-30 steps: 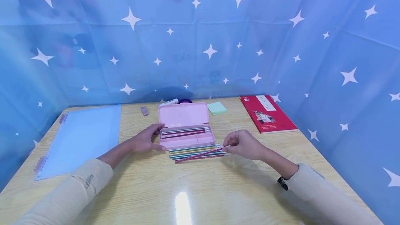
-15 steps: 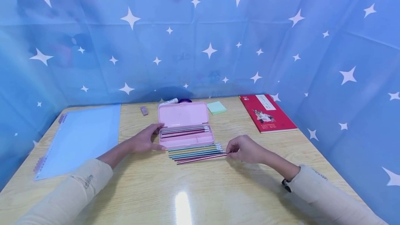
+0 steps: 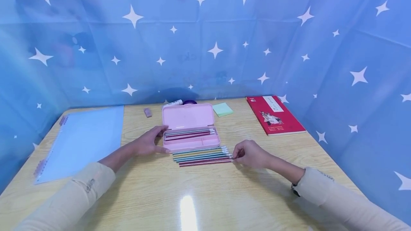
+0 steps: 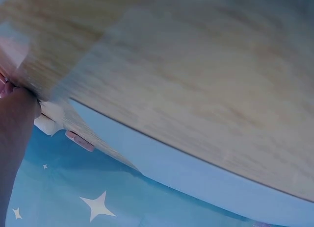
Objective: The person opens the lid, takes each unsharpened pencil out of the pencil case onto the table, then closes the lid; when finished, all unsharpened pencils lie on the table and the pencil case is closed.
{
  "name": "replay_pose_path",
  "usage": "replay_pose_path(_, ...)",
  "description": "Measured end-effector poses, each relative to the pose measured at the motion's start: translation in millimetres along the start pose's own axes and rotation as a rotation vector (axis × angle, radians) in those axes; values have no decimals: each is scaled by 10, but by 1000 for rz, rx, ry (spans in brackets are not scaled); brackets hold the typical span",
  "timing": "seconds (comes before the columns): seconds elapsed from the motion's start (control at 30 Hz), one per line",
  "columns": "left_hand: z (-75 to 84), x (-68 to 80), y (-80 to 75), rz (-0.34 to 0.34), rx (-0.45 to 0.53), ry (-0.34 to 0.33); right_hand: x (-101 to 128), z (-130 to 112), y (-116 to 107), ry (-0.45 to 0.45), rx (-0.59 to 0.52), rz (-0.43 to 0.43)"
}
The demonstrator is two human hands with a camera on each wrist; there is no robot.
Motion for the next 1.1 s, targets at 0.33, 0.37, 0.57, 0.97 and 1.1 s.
replay_pose_path(0.33, -38, 14, -18, 2, 29, -15, -71, 27, 44, 70, 32, 0)
replay_pose_path(0.37, -40, 14, -15, 1, 31, -14, -78, 34, 47, 81, 35, 0)
replay_pose_path(0.57, -64, -9, 7, 2, 36, -11, -114, 42, 61, 108, 61, -3)
replay_pose_path(0.97, -46, 0, -8, 9, 29, -15, -175, 8, 84, 107, 68, -22)
replay_pose_path(1.1, -43, -4, 2, 0, 35, -19, -188, -19, 46, 87, 66, -51)
Point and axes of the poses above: each hand's wrist, its own x-axis away from the middle knuckle, its own y-axis out of the palm, z = x × y, the point moved 6 cm from there along -x, towards the middle knuckle, and after that the axes turned 8 degrees about z, right-handed, at the moved point
